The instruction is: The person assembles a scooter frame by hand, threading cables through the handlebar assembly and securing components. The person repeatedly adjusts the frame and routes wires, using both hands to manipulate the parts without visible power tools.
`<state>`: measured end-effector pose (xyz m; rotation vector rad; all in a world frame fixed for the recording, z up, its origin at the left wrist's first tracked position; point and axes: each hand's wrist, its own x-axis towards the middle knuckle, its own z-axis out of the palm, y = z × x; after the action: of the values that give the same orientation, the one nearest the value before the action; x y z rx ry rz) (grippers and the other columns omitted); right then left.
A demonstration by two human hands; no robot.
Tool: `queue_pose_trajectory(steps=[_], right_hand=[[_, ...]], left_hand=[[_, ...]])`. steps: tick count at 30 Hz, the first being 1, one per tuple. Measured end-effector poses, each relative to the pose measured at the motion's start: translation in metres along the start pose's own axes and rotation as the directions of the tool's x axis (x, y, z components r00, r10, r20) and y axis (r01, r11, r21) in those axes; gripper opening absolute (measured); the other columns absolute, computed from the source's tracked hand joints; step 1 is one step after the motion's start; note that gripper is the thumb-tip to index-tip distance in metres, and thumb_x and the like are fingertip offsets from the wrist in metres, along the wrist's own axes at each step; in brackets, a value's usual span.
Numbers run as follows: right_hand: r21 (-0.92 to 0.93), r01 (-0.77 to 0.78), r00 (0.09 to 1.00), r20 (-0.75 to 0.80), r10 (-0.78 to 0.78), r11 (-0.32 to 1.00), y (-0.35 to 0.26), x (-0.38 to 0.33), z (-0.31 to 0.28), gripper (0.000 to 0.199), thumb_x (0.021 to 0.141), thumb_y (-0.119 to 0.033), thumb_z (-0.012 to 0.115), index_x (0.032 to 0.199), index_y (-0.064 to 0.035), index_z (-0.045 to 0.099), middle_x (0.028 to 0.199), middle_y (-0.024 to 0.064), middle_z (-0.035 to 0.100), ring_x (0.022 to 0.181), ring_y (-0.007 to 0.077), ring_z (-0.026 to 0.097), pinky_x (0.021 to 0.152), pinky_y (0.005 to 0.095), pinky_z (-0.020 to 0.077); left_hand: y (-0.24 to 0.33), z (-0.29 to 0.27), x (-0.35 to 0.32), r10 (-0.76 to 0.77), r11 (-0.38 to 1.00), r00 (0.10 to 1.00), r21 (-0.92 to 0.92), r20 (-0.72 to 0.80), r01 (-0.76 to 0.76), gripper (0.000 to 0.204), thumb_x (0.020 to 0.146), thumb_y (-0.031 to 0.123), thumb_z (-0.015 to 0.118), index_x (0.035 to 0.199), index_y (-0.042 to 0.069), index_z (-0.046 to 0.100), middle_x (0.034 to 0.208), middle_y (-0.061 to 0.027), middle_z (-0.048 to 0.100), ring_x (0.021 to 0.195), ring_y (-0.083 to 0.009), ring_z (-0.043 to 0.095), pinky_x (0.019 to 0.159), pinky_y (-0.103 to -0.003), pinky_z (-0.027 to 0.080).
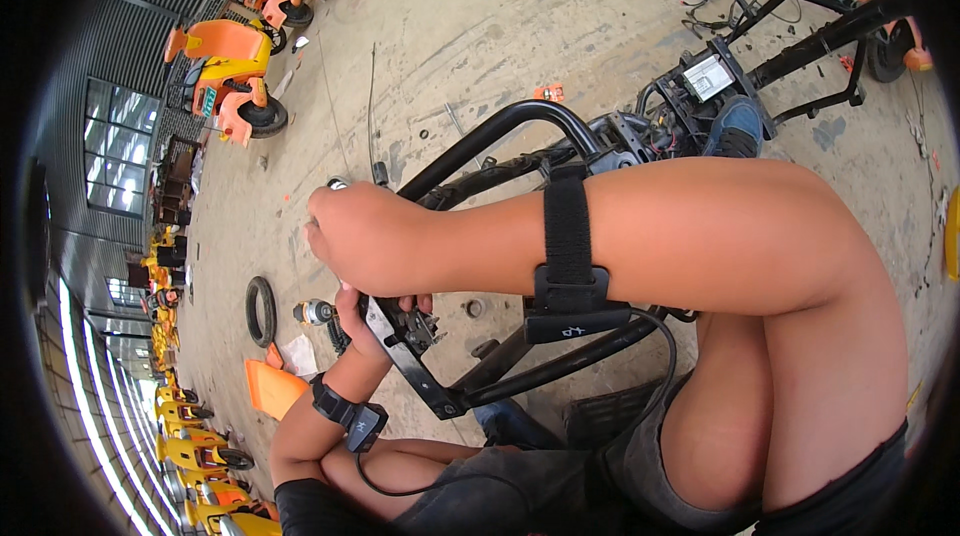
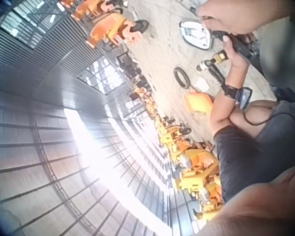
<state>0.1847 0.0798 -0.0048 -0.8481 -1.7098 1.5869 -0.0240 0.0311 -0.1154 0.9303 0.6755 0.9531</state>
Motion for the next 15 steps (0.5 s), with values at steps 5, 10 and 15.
queue_pose_trajectory(steps=[5,10,15], right_hand=[[-0.266,0.386,0.919,0.031,-0.393,0.883,0.026,0.01,0.012,0.029,0.101,-0.026,0.053,0.095,0.0029,0.054,0.069,0.0233,0.063,0.064,0.0417,0.065,0.059,0.048,0.0521],[-0.367,0.565,0.825,0.271,-0.496,0.739,0.019,-0.022,0.007,0.03,0.102,-0.029,0.048,0.098,0.0006,0.055,0.068,0.0212,0.063,0.066,0.0431,0.064,0.059,0.0473,0.0518],[-0.318,0.714,0.678,0.537,-0.502,0.624,0.033,-0.069,0.016,0.033,0.099,-0.032,0.05,0.083,-0.0064,0.062,0.065,0.0149,0.063,0.066,0.0392,0.064,0.058,0.0464,0.0498]], left_hand=[[-0.005,0.003,-0.001,0.079,0.972,0.954,0.236,-0.288,-0.009,0.061,0.094,0.061,0.035,0.098,0.004,0.057,0.091,-0.0156,0.064,0.088,-0.0313,0.064,0.081,-0.04,0.052],[0.015,0.033,0.001,-0.197,0.974,0.881,0.016,-0.43,0.226,0.061,0.093,0.063,0.037,0.097,0.005,0.056,0.093,-0.0152,0.063,0.089,-0.0296,0.062,0.083,-0.039,0.05],[0.006,0.012,0.003,-0.1,0.994,0.992,0.027,-0.075,0.102,0.064,0.091,0.068,0.04,0.086,0.005,0.054,0.087,-0.0135,0.06,0.082,-0.0257,0.059,0.081,-0.037,0.046]])
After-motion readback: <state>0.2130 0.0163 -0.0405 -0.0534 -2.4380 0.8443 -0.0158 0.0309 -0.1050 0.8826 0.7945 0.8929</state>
